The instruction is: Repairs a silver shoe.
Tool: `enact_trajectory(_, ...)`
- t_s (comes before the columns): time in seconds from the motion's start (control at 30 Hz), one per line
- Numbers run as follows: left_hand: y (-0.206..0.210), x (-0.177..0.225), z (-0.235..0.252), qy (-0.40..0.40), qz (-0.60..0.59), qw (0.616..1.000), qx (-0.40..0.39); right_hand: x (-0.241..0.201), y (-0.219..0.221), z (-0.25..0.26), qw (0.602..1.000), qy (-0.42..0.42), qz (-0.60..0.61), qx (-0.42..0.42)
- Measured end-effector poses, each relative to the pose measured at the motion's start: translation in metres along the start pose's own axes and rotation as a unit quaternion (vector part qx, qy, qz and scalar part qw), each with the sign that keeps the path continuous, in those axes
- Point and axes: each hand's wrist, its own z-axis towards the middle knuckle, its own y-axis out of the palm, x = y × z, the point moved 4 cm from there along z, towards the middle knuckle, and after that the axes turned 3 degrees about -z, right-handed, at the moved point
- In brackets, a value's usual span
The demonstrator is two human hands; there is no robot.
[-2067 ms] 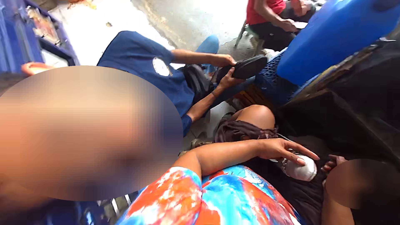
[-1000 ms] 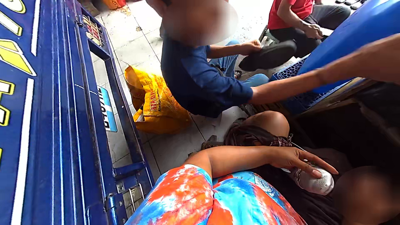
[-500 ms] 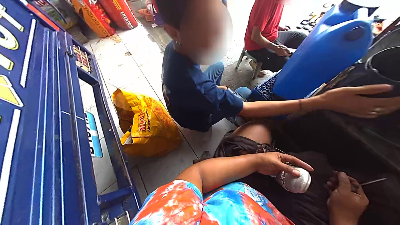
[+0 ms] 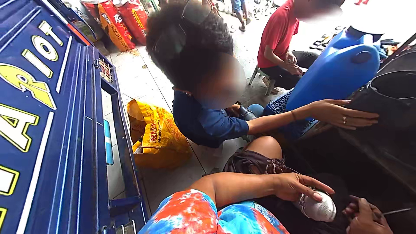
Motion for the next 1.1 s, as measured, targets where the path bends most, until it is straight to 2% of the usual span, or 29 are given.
enact_trajectory(0.13, 0.000, -0.003, 0.003, -0.005, -0.002, 1.000, -0.017, 0.004, -0.001, 0.003, 1.000, 0.003, 0.006, 0.012)
enact_trajectory(0.33, -0.010, -0.007, -0.004, -0.054, 0.133, 0.990, -0.008, 0.003, -0.005, -0.004, 0.999, -0.009, -0.026, 0.026)
enact_trajectory(0.47, -0.014, -0.013, -0.007, -0.068, 0.112, 0.991, -0.032, 0.006, -0.003, -0.002, 1.000, -0.005, -0.001, 0.028)
enact_trajectory(0.73, -0.016, -0.012, -0.006, -0.077, 0.103, 0.991, -0.026, 0.011, -0.003, 0.002, 0.999, -0.001, 0.019, 0.037)
enact_trajectory(0.93, -0.017, -0.015, -0.008, -0.085, 0.183, 0.978, -0.051, 0.008, 0.000, 0.000, 0.999, 0.003, 0.016, 0.041)
enact_trajectory(1.1, -0.016, -0.013, -0.010, -0.095, 0.205, 0.973, -0.054, 0.007, 0.003, -0.001, 0.999, 0.003, 0.017, 0.043)
